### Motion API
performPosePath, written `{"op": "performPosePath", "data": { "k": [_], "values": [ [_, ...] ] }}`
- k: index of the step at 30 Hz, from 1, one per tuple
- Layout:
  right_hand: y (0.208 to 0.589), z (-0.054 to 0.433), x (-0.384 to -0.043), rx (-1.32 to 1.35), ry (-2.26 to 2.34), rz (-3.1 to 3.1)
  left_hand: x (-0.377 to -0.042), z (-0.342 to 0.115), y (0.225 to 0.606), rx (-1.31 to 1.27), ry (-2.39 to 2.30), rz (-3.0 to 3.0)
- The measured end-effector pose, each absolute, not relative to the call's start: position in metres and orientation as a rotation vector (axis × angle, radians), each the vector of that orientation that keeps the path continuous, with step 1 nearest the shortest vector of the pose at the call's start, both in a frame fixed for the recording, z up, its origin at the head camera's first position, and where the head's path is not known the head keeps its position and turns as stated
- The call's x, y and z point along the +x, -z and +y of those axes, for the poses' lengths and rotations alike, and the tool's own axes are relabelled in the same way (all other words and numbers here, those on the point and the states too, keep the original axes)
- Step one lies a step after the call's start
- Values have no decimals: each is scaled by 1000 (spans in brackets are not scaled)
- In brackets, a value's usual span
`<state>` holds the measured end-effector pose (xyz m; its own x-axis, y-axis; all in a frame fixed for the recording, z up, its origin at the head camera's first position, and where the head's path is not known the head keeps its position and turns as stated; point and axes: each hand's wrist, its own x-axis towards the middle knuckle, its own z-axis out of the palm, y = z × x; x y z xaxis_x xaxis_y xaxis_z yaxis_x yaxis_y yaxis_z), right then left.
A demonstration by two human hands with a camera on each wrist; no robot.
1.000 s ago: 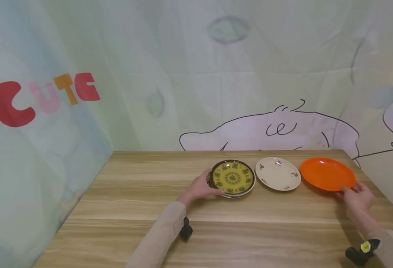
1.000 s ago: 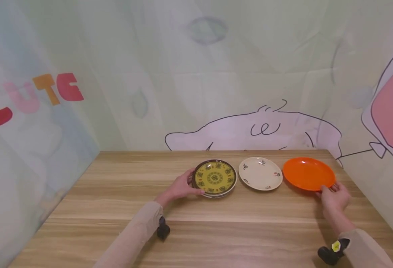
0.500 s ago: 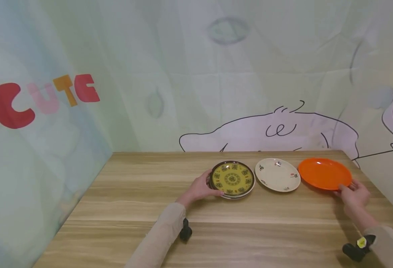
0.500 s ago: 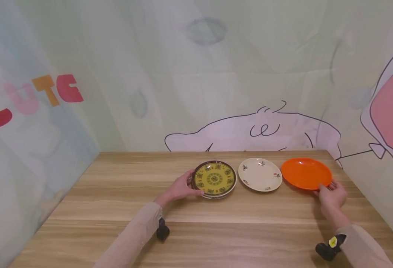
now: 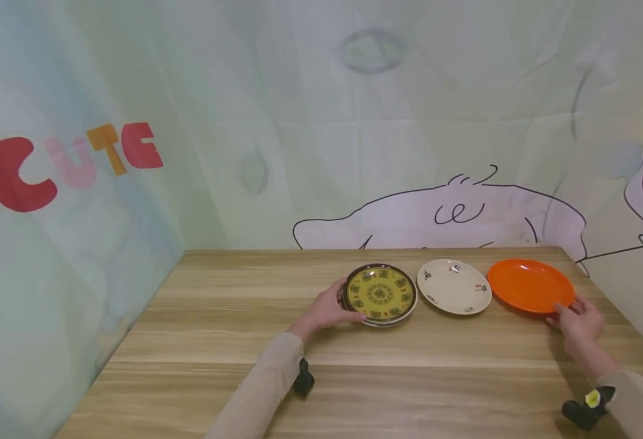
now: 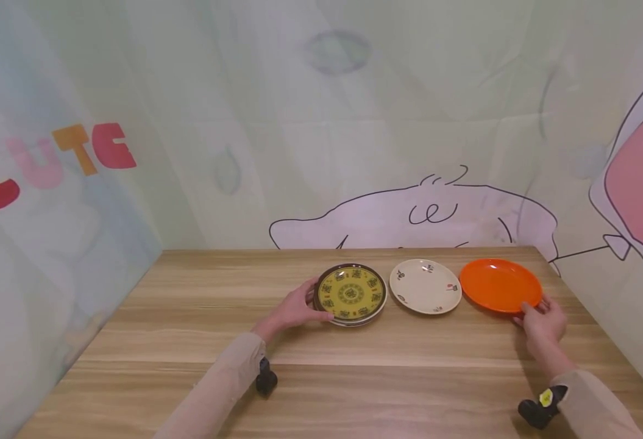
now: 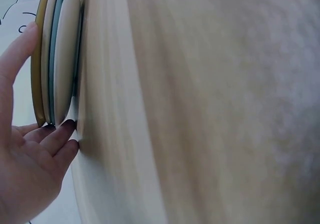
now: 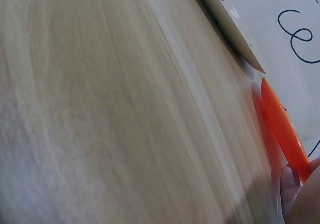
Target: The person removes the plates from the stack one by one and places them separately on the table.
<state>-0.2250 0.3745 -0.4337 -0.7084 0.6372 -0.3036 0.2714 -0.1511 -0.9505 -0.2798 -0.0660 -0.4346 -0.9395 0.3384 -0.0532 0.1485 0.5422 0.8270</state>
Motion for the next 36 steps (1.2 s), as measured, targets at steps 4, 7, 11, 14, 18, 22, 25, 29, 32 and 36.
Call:
{"op": "performPosePath", "data": {
  "k": [4, 7, 11, 14, 18, 22, 25, 29, 32, 36],
  "values": [
    [435, 379, -225, -998, -1868, -1973, -279, -66, 435, 412, -1347, 2578],
    [437, 382, -224, -978, -1840, -2027, -279, -66, 434, 412, -1347, 2580],
    [439, 383, -222, -966, -1834, -2048, -279, -66, 434, 414, -1348, 2579],
    [439, 384, -221, -980, -1805, -2087, -280, -66, 435, 419, -1346, 2580],
    [441, 385, -221, -986, -1751, -2146, -280, -66, 436, 416, -1352, 2579],
    [443, 387, -221, -977, -1694, -2207, -280, -66, 436, 416, -1361, 2572],
    [446, 390, -221, -972, -1647, -2254, -280, -66, 437, 417, -1359, 2571],
    [450, 393, -221, -954, -1615, -2282, -279, -67, 436, 416, -1360, 2570],
    [449, 394, -220, -942, -1622, -2278, -279, -66, 436, 420, -1361, 2573],
    [447, 395, -218, -931, -1634, -2277, -280, -66, 436, 423, -1356, 2580]
  ]
}}
